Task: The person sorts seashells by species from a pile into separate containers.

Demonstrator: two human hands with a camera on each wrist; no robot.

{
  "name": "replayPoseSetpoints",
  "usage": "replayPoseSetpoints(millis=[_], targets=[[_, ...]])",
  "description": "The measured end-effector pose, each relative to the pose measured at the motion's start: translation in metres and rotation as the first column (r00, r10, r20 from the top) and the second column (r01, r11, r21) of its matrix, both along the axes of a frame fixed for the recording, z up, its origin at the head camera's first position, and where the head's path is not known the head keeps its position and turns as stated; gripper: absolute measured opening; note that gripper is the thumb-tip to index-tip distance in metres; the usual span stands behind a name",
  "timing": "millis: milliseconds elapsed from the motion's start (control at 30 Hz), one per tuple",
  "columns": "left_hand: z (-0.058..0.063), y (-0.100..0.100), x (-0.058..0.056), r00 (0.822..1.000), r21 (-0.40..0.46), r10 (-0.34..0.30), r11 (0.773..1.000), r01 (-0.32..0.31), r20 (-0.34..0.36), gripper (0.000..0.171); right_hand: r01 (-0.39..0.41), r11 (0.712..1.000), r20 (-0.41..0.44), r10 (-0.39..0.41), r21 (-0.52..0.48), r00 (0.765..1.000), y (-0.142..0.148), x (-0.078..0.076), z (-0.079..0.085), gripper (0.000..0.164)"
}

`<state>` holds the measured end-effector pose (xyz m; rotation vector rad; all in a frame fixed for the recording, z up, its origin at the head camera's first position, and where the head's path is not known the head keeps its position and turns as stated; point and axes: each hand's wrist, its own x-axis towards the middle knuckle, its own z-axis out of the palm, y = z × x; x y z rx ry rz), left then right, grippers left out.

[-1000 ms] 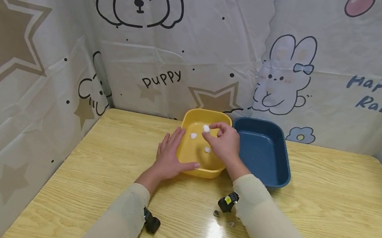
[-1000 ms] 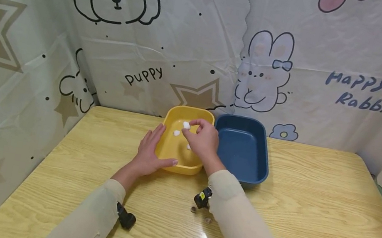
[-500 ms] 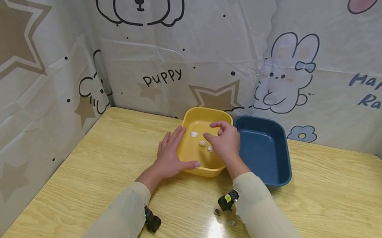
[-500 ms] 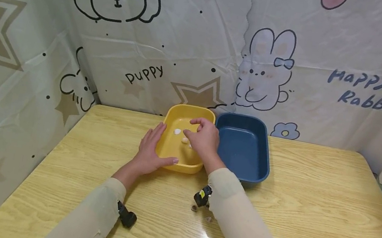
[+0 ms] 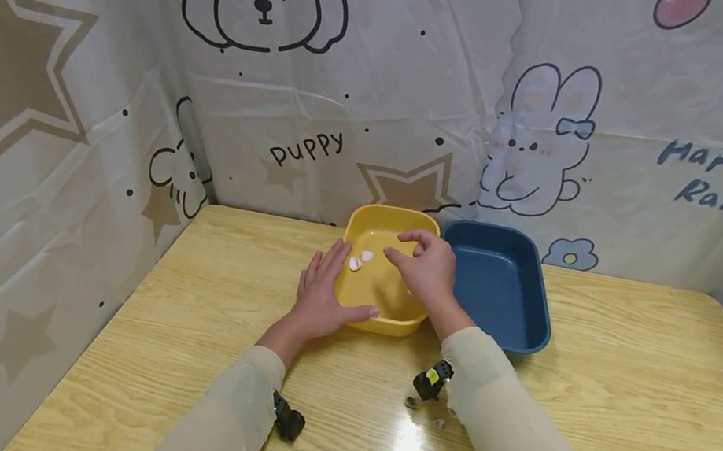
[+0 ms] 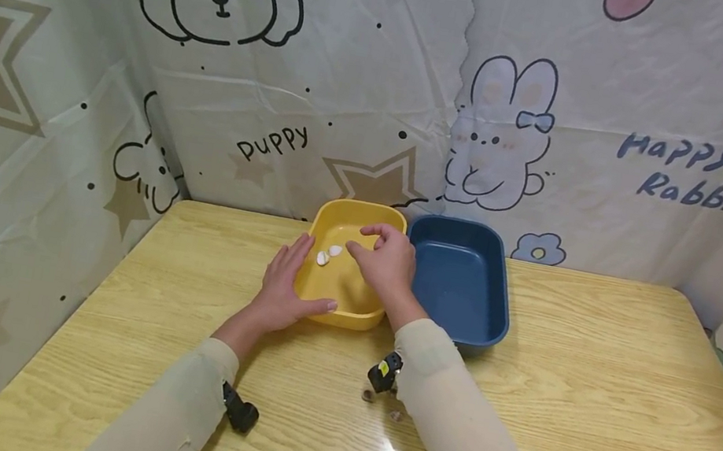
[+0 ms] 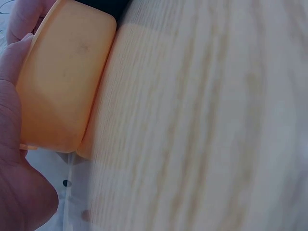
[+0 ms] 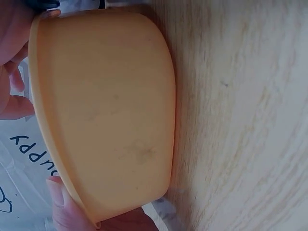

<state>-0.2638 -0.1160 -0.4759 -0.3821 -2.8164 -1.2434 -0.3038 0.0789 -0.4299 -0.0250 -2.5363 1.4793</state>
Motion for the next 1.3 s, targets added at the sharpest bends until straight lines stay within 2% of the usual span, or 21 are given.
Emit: replayPoseSetpoints(millis=[267, 767, 1300], targets=[[-0.002, 0.002, 0.001, 1.000, 0.002, 0.006, 1.000, -0.006, 0.008, 0.117, 0.011, 1.000, -0.045, -0.012, -0.029, 0.999, 0.004, 0.004, -0.001, 0.026], [-0.002, 0.000, 0.003, 1.000, -0.007, 0.009, 1.000, -0.009, 0.016, 0.117, -0.026, 0.998, -0.140, 0.019, -0.054, 0.990, 0.017, 0.019, 0.010, 0.022], [0.001, 0.002, 0.002, 1.000, -0.002, 0.002, 1.000, -0.002, -0.004, 0.116, -0.122, 0.992, -0.193, 0.116, -0.019, 0.974, 0.023, 0.059, 0.029, 0.023]])
